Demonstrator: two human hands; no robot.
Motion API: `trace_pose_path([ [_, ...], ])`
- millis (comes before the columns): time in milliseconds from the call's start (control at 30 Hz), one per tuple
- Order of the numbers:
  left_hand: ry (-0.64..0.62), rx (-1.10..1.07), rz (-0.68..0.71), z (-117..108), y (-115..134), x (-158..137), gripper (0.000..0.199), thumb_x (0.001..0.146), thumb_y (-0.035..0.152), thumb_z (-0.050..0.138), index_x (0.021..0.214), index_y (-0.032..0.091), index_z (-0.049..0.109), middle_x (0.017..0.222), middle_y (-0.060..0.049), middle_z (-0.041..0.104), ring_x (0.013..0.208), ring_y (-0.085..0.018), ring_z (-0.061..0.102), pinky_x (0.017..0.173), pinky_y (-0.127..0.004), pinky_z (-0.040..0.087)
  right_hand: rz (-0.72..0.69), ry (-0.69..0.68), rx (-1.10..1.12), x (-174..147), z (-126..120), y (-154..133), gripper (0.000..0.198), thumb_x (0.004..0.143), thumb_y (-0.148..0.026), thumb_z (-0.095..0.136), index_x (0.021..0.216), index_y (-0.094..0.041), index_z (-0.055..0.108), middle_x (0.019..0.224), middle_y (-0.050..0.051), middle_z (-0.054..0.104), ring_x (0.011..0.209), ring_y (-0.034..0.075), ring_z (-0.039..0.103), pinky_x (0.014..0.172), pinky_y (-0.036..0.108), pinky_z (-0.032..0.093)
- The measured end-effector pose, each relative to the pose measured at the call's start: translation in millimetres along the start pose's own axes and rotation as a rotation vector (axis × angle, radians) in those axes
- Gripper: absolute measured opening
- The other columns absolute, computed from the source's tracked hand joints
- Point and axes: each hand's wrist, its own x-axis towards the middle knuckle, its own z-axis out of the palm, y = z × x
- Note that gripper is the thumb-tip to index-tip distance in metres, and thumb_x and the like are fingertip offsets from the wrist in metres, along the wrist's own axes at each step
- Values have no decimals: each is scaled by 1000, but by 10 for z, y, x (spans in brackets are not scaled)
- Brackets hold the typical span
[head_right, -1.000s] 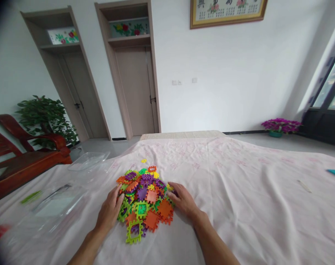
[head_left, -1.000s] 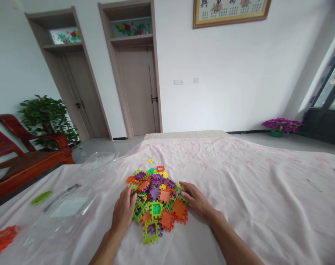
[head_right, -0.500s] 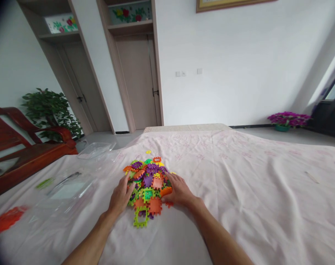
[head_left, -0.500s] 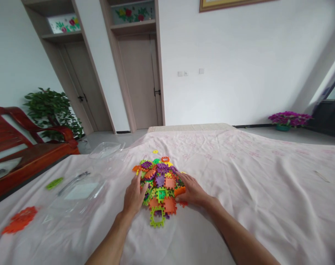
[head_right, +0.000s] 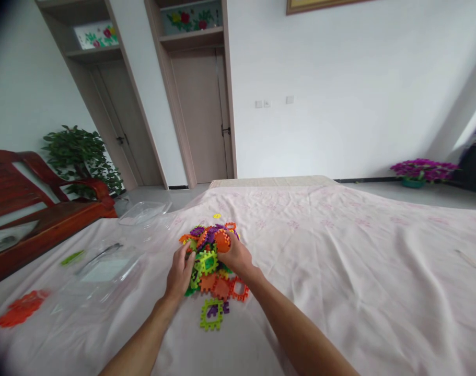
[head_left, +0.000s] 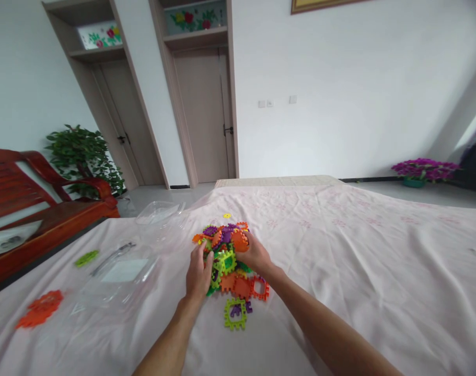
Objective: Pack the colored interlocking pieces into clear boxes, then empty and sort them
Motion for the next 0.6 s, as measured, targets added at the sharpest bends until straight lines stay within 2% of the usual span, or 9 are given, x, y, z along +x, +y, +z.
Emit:
trace_pose_path([
  [133, 61, -40, -59, -9, -38, 5, 49, 99, 44, 32, 140, 19, 44, 142, -12, 49, 136, -23, 43, 115, -43, 35, 74, 12, 40, 115, 89, -324, 72, 74, -38, 69, 141, -29, 43, 118, 6, 68, 105, 29, 65, 87, 39, 50],
  [200, 107, -15, -81, -22, -46, 9, 52, 100, 44, 31, 143, 18, 41, 144, -14, 48, 137, -25, 41, 116, -47, 33, -3, 8, 89, 175, 160, -466, 71, 76, -36, 67, 142, -25, 43, 124, 7, 66, 111, 28, 63, 94, 39, 48],
  [300, 178, 8, -111, -46, -39, 14, 56, 100, 44, 29, 147, 15, 35, 147, -16, 44, 140, -27, 37, 117, -49, 30, -194, -40, 170, 297, 216, -573, 69, 78, -39, 67, 140, -17, 47, 133, 12, 60, 120, 28, 58, 102, 39, 43],
  [400, 200, 22, -102, -65, -11, 7, 59, 99, 45, 33, 151, 16, 29, 151, -15, 40, 141, -27, 35, 117, -47, 29, -288, -84, 197, 457, 127, -505, 49, 85, -43, 60, 128, -18, 61, 125, 9, 66, 112, 25, 62, 97, 35, 46],
  [467, 190, 50, -69, -70, 16, -3, 61, 98, 45, 38, 152, 18, 27, 151, -14, 40, 142, -27, 35, 117, -46, 29, -185, -57, 116, 564, -11, -357, 36, 91, -39, 52, 118, -22, 68, 113, 5, 71, 101, 22, 65, 89, 30, 48],
  [533, 179, 102, -42, -70, 47, -11, 62, 96, 46, 43, 151, 20, 29, 150, -14, 41, 142, -28, 34, 117, -48, 29, 47, -26, -88, 653, -167, -153, 35, 93, -34, 48, 119, -23, 68, 111, 5, 72, 100, 20, 65, 86, 27, 46],
  [600, 170, 171, -25, -65, 82, -14, 62, 93, 46, 48, 149, 21, 35, 149, -15, 41, 142, -30, 34, 115, -51, 30, 151, -47, -173, 719, -286, 57, 36, 94, -32, 44, 112, -16, 70, 108, 12, 72, 98, 23, 65, 82, 29, 45],
])
